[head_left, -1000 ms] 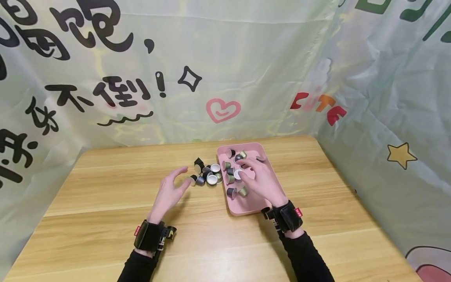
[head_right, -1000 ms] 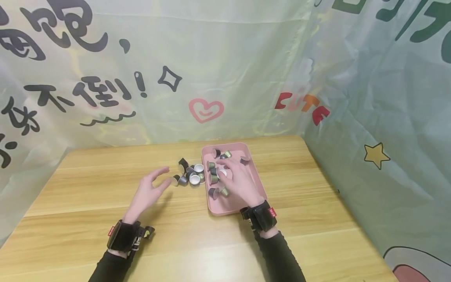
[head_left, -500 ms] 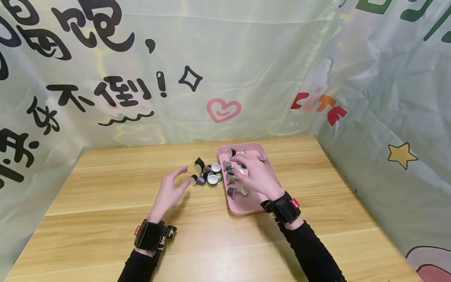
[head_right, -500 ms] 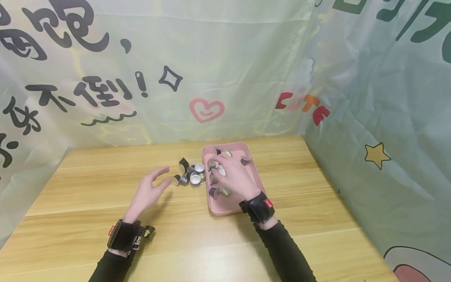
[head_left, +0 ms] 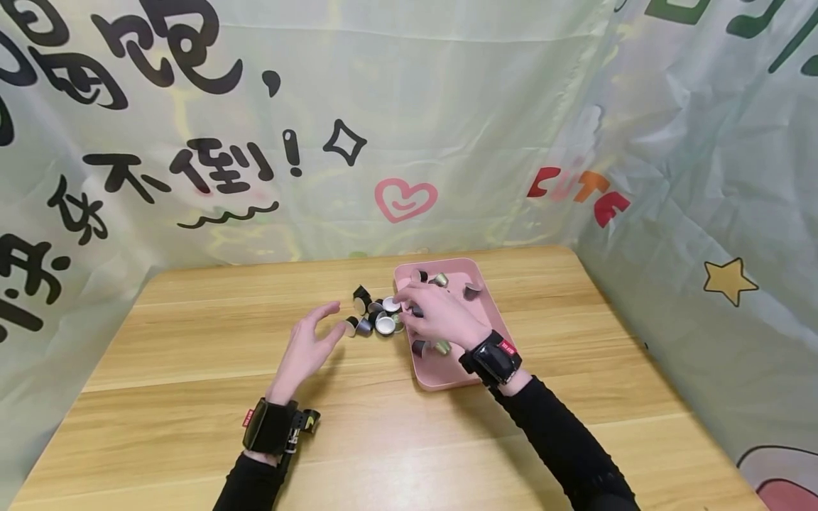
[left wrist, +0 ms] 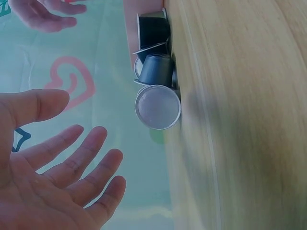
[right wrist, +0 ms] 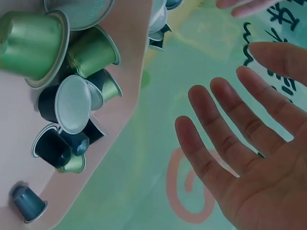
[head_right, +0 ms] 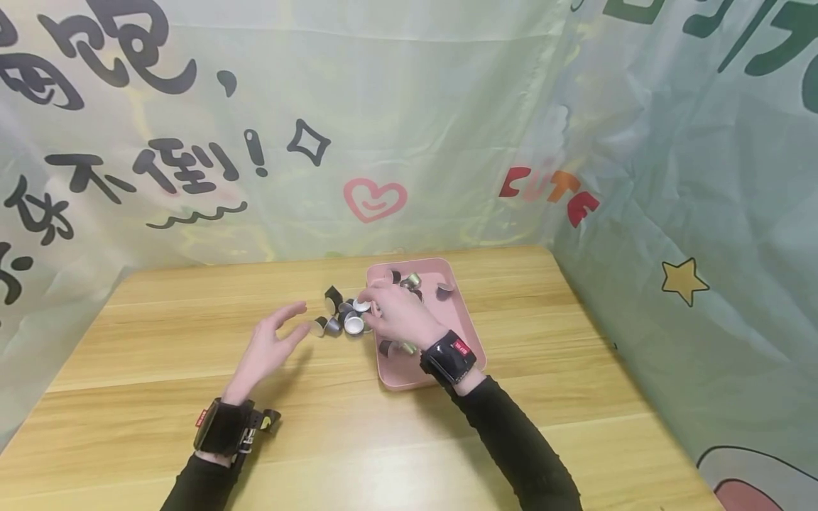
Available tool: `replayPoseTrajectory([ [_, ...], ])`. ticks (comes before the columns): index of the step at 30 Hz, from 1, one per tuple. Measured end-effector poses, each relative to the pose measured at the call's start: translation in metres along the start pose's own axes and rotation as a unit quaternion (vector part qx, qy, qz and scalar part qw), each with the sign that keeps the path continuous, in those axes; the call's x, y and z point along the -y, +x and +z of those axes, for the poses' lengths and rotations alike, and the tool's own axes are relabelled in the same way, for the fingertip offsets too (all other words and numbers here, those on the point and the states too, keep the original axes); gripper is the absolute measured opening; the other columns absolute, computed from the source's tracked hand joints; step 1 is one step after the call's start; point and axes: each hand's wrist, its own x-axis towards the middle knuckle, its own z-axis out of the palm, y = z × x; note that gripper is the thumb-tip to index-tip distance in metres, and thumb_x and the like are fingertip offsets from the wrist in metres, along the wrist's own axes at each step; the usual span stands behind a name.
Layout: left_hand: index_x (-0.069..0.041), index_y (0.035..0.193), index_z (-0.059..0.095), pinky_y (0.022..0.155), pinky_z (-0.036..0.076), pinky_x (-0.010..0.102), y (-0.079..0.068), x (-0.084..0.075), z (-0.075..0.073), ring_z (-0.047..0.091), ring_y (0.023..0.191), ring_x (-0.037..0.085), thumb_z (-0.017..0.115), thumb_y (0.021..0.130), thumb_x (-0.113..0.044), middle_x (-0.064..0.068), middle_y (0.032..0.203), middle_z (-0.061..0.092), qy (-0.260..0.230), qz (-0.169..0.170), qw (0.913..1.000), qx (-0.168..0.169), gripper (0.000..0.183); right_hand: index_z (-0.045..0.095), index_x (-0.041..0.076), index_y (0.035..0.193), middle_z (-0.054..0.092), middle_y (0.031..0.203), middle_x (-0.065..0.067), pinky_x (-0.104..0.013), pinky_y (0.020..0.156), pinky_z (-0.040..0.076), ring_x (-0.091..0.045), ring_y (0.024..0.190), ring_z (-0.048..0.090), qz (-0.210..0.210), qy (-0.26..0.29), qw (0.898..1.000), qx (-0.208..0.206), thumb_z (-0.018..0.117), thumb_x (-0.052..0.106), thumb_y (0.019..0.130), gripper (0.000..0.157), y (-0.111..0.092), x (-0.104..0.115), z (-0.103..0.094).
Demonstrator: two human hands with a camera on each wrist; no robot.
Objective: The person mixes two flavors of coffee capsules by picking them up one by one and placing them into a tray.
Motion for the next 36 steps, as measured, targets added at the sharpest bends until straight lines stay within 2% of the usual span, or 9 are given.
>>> replayPoseTrajectory([
  [3,-0.004,0.147,0.046,0.122,0.028,0.061,0.0,0.0,0.0,0.042,0.144,0.041,0.061,0.099,-0.02,0.02,0.151,0.05,-0.001,0.0,1.0,0.0,0.052,0.069,0.006,0.12,0.071,0.117,-0.01,-0.034,0.086,0.058,-0.022,0.099,0.069,-0.014,-0.014,1.0,0.024,0.068,0.017,0.094,0.029,0.008,0.0,0.005],
  [6,-0.003,0.147,0.046,0.122,0.028,0.061,-0.001,-0.001,-0.001,0.041,0.145,0.04,0.061,0.099,-0.02,0.02,0.151,0.05,-0.001,0.001,1.0,0.001,0.052,0.071,0.006,0.116,0.071,0.114,-0.01,-0.035,0.085,0.057,-0.022,0.095,0.068,-0.033,-0.023,0.998,0.047,0.07,0.015,0.092,0.026,0.016,0.0,0.011],
  [12,-0.004,0.147,0.047,0.122,0.028,0.062,-0.001,0.0,-0.001,0.041,0.145,0.04,0.061,0.099,-0.019,0.02,0.151,0.05,-0.007,0.001,1.0,0.004,0.052,0.073,0.006,0.11,0.072,0.112,-0.01,-0.038,0.093,0.055,-0.026,0.106,0.067,-0.049,-0.032,0.994,0.09,0.072,0.011,0.088,0.023,0.027,0.0,0.021],
  [20,-0.005,0.147,0.046,0.122,0.028,0.061,0.0,0.001,-0.002,0.04,0.145,0.04,0.061,0.099,-0.02,0.02,0.152,0.05,-0.007,0.001,1.0,0.002,0.052,0.074,0.008,0.106,0.071,0.109,-0.007,-0.034,0.09,0.056,-0.021,0.1,0.067,-0.049,-0.071,0.99,0.115,0.077,0.011,0.084,0.023,0.036,0.003,0.028],
  [27,-0.004,0.147,0.047,0.122,0.029,0.06,0.0,0.001,-0.003,0.041,0.145,0.04,0.061,0.099,-0.02,0.02,0.151,0.05,-0.002,0.0,1.0,0.001,0.052,0.074,0.008,0.104,0.07,0.109,-0.009,-0.037,0.089,0.058,-0.026,0.1,0.068,-0.042,-0.084,0.987,0.128,0.078,0.003,0.079,0.026,0.039,0.004,0.037],
  [36,-0.004,0.148,0.046,0.122,0.029,0.061,-0.001,0.002,-0.003,0.041,0.145,0.04,0.061,0.1,-0.021,0.02,0.152,0.05,-0.003,0.001,1.0,0.004,0.053,0.075,0.013,0.103,0.07,0.112,-0.006,-0.04,0.091,0.055,-0.023,0.102,0.067,-0.042,-0.135,0.979,0.147,0.078,0.002,0.08,0.026,0.043,0.007,0.045],
])
